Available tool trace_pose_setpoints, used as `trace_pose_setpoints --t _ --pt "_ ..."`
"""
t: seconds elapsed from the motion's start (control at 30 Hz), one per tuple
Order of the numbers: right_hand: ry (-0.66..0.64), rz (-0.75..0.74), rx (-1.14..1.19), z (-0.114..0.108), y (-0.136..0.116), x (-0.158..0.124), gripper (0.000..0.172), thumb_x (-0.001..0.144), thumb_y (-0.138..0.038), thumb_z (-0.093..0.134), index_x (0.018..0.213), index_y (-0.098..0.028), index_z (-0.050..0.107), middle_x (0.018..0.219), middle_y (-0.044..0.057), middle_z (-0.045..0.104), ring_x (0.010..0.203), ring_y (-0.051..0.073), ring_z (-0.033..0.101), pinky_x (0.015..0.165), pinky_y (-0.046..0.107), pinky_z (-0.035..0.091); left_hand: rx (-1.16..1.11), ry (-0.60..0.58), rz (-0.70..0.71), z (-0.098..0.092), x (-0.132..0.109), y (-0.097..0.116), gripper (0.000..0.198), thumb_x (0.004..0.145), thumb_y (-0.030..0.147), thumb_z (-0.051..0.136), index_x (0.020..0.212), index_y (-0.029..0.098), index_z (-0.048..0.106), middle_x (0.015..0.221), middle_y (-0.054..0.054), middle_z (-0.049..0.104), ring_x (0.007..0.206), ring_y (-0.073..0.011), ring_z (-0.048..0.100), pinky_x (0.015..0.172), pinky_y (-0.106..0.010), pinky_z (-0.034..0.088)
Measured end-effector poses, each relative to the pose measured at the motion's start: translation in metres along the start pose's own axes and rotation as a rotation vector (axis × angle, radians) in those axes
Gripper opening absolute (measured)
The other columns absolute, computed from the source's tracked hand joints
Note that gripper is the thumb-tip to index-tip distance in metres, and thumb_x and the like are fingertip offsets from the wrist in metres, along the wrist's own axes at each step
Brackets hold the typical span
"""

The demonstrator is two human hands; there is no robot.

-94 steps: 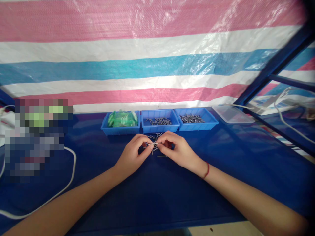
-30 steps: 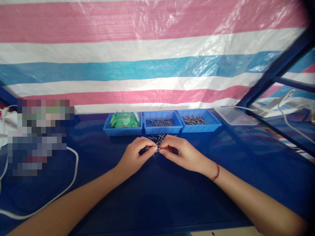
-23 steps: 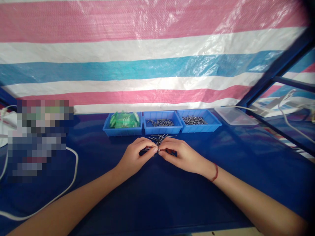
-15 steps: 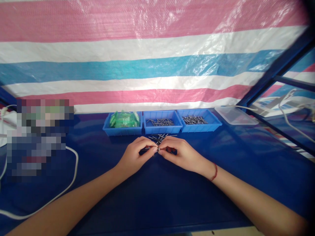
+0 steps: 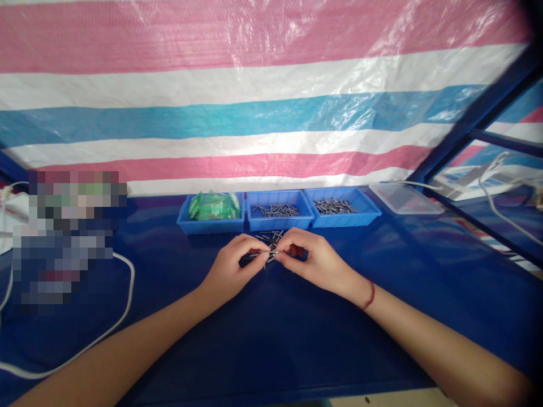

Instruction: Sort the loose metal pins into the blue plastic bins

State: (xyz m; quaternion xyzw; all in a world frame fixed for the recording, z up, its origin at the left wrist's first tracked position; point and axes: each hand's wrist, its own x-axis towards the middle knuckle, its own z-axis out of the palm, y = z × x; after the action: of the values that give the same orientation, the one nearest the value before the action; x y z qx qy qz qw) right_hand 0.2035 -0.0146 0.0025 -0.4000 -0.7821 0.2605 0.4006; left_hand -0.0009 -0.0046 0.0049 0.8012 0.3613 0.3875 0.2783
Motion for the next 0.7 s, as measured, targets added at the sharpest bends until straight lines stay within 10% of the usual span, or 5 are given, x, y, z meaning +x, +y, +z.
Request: trace_pose_setpoints --t 0.43,0.7 --pt "0.090 0.050 0.105 -0.008 -0.009 0.002 0.011 0.086 -0.029 0.059 0.083 -0.019 0.063 0.079 0.003 0.060 0.065 0.012 0.053 0.058 0.027 0.044 0.226 -0.050 -0.001 -0.001 0.000 -0.004 0.012 0.088 0.025 0.054 0.093 0.020 0.064 0.096 -0.005 0.063 0.094 -0.0188 0.059 0.085 -0.033 0.045" --pt "0.616 0.063 -0.525 -0.084 0.032 0.011 0.014 0.084 -0.029 0.057 0.089 -0.018 0.065 0.075 0.003 0.060 0.065 0.016 0.053 0.066 0.031 0.045 0.626 -0.247 0.032 -0.011 0.003 -0.008 0.028 0.086 0.037 0.055 0.108 0.021 0.062 0.108 -0.006 0.061 0.097 -0.0241 0.056 0.085 -0.039 0.041"
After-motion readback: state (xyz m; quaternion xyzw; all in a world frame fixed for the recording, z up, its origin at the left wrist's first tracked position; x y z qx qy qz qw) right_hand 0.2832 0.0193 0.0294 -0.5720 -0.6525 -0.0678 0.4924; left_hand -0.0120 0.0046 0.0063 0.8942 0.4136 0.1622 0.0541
